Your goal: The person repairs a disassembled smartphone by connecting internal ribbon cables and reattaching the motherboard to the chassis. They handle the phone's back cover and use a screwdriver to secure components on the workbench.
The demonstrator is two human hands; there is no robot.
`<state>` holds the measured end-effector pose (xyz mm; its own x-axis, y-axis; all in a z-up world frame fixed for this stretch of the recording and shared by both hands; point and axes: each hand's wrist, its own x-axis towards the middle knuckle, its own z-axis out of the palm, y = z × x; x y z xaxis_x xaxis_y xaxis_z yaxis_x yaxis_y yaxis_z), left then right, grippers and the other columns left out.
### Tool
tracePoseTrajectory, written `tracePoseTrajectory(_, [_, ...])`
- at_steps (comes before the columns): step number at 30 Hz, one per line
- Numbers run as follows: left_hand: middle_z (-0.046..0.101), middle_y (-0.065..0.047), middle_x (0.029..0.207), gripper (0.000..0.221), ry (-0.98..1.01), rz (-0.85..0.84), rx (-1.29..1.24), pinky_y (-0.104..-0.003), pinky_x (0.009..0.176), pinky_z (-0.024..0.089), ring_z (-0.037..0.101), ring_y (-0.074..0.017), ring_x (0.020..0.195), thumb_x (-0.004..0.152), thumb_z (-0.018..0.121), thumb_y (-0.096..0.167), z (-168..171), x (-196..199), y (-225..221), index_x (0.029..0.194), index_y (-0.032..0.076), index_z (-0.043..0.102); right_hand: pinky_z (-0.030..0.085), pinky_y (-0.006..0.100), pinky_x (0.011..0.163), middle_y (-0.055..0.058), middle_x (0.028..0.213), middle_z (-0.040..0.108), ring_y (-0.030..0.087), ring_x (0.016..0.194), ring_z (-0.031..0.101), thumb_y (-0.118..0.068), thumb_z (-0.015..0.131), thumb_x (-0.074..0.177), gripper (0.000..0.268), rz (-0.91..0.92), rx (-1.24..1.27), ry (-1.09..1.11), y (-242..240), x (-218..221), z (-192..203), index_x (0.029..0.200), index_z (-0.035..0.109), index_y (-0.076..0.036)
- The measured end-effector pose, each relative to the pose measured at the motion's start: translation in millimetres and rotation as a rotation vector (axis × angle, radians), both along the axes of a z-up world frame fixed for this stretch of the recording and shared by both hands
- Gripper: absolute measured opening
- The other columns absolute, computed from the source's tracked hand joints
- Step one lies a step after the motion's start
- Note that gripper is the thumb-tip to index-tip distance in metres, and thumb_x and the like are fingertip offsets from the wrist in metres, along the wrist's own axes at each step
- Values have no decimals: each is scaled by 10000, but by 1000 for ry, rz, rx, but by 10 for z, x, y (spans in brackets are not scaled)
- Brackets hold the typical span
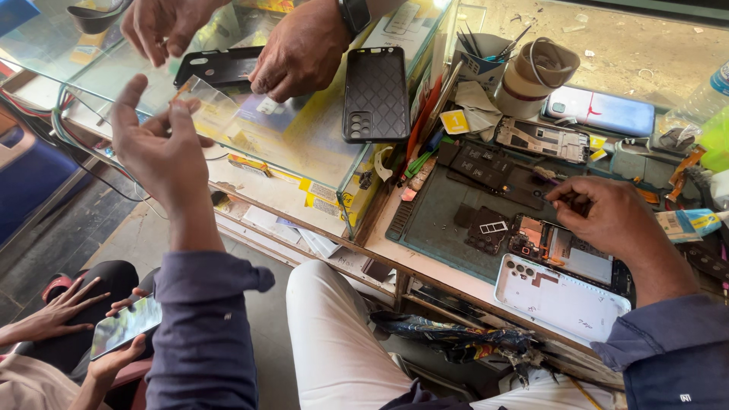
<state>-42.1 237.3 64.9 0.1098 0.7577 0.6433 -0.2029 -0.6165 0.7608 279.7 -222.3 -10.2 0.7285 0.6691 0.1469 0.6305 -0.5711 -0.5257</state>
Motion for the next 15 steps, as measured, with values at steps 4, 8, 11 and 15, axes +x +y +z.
tracePoseTrajectory(4, [785, -27, 880, 379, 338, 396, 126, -311, 676, 512, 650, -164, 680, 948, 816, 86, -25, 35, 158, 1297, 65, 670, 595, 330, 717, 80, 848, 782, 157, 754, 746, -139, 769, 856, 225, -6, -32, -31, 4, 6, 2, 1078, 791, -115])
tracePoseTrajectory(8, [751, -8, 809, 418, 432, 564, 408, -441, 879, 441, 662, -231, 923, 837, 789, 51, -101, 27, 272, 1235, 69, 661, 599, 326, 719, 75, 866, 782, 148, 763, 750, -141, 765, 850, 228, 23, -4, -45, 0, 21, -19, 1075, 787, -112])
tracePoseTrajectory(11, [707, -1, 841, 442, 533, 556, 263, -445, 936, 440, 652, -236, 988, 840, 733, 47, -108, -19, 357, 1276, 84, 673, 598, 327, 720, 82, 858, 779, 154, 756, 748, -137, 769, 844, 233, 26, -2, -52, -4, 33, -25, 1074, 788, -112])
tracePoseTrajectory(15, [630, -9, 831, 433, 540, 510, 177, -434, 919, 459, 646, -226, 965, 874, 729, 89, -141, -39, 427, 1300, 90, 650, 595, 328, 719, 84, 854, 776, 159, 755, 748, -130, 769, 840, 232, 34, 4, -57, -14, 25, -26, 1070, 787, -111])
